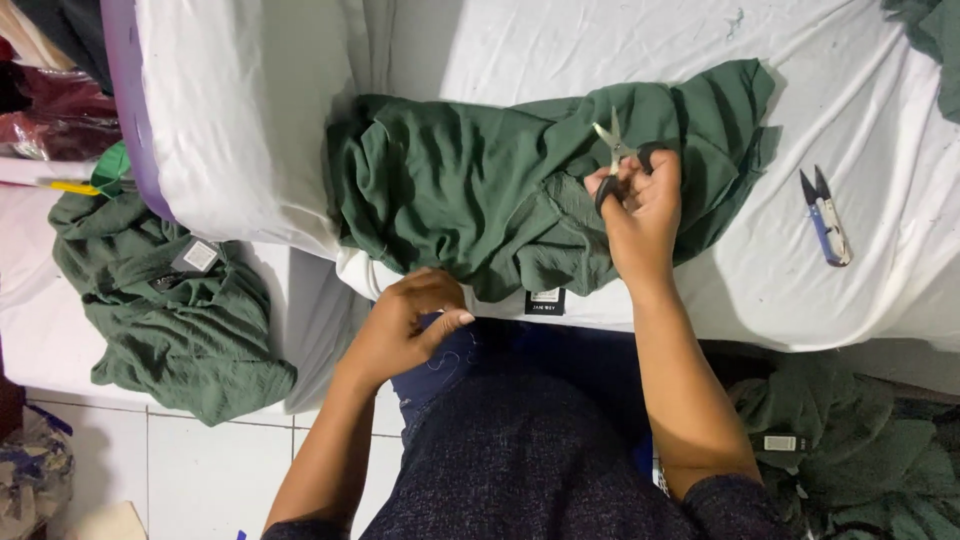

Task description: Trimming loose threads from a green garment using a pair of snips on a work table.

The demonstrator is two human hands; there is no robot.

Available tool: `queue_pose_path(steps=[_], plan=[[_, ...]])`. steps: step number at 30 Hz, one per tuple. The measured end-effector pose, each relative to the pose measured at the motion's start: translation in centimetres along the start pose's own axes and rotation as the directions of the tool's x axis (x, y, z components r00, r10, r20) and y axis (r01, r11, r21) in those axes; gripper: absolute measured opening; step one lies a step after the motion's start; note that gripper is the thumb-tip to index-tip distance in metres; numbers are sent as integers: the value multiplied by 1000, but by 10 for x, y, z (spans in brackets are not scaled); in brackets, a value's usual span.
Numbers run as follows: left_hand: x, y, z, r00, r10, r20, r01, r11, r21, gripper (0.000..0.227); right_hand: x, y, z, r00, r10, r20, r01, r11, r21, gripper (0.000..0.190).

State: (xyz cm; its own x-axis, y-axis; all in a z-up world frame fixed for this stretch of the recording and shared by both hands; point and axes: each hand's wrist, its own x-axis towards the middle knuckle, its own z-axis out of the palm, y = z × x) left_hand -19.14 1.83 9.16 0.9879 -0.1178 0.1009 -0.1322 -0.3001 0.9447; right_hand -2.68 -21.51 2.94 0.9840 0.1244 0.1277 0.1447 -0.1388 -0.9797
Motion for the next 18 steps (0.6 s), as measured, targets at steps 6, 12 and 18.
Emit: queue_pose_path(steps=[6,12,18], plan=[[20,-11,24,948,157,-278,-93,969,229,12,-12,12,-2,1000,-12,21,17,967,-254,42],[83,-18,55,879,181,-441,-36,948,318,26,-20,13,-8,999,-8,48,10,999,-50,33],[105,-60,77,921,40,-387,39,980,195,26,-26,23,-11,998,-12,61,9,999,38,39]])
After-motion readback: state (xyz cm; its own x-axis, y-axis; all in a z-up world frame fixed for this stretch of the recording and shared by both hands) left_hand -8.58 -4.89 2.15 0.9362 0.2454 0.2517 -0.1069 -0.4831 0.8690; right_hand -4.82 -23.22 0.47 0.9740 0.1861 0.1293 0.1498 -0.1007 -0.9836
